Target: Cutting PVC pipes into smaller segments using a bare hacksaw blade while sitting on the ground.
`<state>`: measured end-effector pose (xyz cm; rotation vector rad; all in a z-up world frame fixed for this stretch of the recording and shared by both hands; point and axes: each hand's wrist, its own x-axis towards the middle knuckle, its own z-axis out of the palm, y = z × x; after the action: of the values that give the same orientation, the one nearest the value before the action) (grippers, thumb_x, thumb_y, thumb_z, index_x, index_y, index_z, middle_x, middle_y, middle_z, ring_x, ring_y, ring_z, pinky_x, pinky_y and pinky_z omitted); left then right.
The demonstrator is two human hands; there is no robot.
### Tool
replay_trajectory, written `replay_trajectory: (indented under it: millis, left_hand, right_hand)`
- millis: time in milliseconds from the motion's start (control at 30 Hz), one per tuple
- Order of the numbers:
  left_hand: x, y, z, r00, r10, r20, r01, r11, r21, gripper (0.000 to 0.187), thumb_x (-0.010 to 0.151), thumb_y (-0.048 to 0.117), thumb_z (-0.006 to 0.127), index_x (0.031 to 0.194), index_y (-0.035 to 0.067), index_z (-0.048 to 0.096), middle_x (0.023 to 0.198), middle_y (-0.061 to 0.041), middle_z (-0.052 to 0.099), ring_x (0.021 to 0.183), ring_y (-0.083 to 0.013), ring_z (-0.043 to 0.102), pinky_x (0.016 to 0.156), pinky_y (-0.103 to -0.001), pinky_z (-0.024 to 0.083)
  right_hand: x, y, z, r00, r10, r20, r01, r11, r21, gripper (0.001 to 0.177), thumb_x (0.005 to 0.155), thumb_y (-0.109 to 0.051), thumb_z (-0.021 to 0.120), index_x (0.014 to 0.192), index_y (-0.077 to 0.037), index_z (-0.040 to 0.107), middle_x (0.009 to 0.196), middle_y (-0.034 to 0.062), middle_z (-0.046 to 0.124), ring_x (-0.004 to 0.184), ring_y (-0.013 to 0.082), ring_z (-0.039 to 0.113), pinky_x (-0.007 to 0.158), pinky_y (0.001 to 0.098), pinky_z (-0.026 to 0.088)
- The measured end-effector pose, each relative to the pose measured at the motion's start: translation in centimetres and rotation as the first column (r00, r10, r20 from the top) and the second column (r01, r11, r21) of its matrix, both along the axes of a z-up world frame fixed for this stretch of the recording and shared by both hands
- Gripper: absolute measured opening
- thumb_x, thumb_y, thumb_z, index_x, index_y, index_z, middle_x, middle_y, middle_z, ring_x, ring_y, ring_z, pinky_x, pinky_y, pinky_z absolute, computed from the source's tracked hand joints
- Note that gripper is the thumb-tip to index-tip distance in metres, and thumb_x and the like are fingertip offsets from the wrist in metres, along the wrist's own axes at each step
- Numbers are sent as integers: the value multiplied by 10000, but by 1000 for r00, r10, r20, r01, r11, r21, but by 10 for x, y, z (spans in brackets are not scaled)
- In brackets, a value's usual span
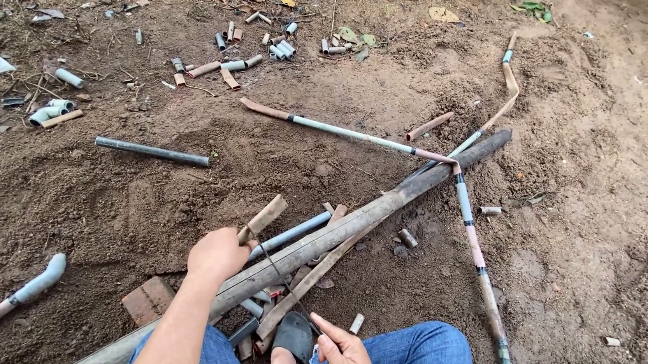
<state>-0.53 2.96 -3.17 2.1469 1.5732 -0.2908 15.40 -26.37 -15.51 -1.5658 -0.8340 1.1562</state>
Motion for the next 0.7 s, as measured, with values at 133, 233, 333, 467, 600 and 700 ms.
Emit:
replay_trajectory:
  millis: [133,233,333,467,600,700]
  left_hand:
    - [5,-5,1,998,-8,55,2,992,125,385,1027,475,615,1006,122,768,901,-95,802,806,-313,782,732,-438,627]
    - [7,1,18,997,0,-78,-3,999,-40,434,1108,544,540,1030,171,749,772,43,707,626,-83,670,585,-237,596]
    - [0,4,18,998,28,-61,-28,1000,10,495,1118,561,502,1011,152,758,811,2,760,671,-133,737,646,-296,641]
    - [0,-1,5,996,76,52,-80,994,79,454,1058,535,562,997,140,777,942,-75,809,856,-295,780,762,-431,615]
    - [-1,0,10,992,44,119,-36,997,-75,356,1007,480,635,979,171,811,908,-50,807,835,-246,768,774,-402,596]
    - [-3,-1,4,923,184,338,-88,956,-279,285,950,354,730,925,82,811,802,-64,754,696,-196,686,682,-352,544]
  right_hand:
    - [2,0,3,974,-58,-221,43,997,-69,519,1056,-137,601,1573,-126,645,710,49,663,490,64,400,446,212,263]
    - [7,-2,6,972,-47,-231,21,993,-114,525,1053,-151,613,1576,-139,650,683,36,643,473,61,395,431,221,270]
    - [5,0,7,997,-53,-64,52,999,-12,472,1009,-84,660,1473,-72,739,729,46,691,659,91,561,584,220,417]
    - [7,7,20,989,-108,-100,91,983,-161,488,1025,-123,641,1503,-145,738,652,27,637,486,71,439,443,217,312]
    - [13,-1,4,821,-197,-536,79,969,-234,520,1053,-77,630,1571,-105,658,692,101,622,419,69,352,371,213,219]
    - [13,-3,15,808,-207,-551,94,969,-227,528,1039,-54,642,1566,-96,660,706,106,622,416,67,351,364,210,206]
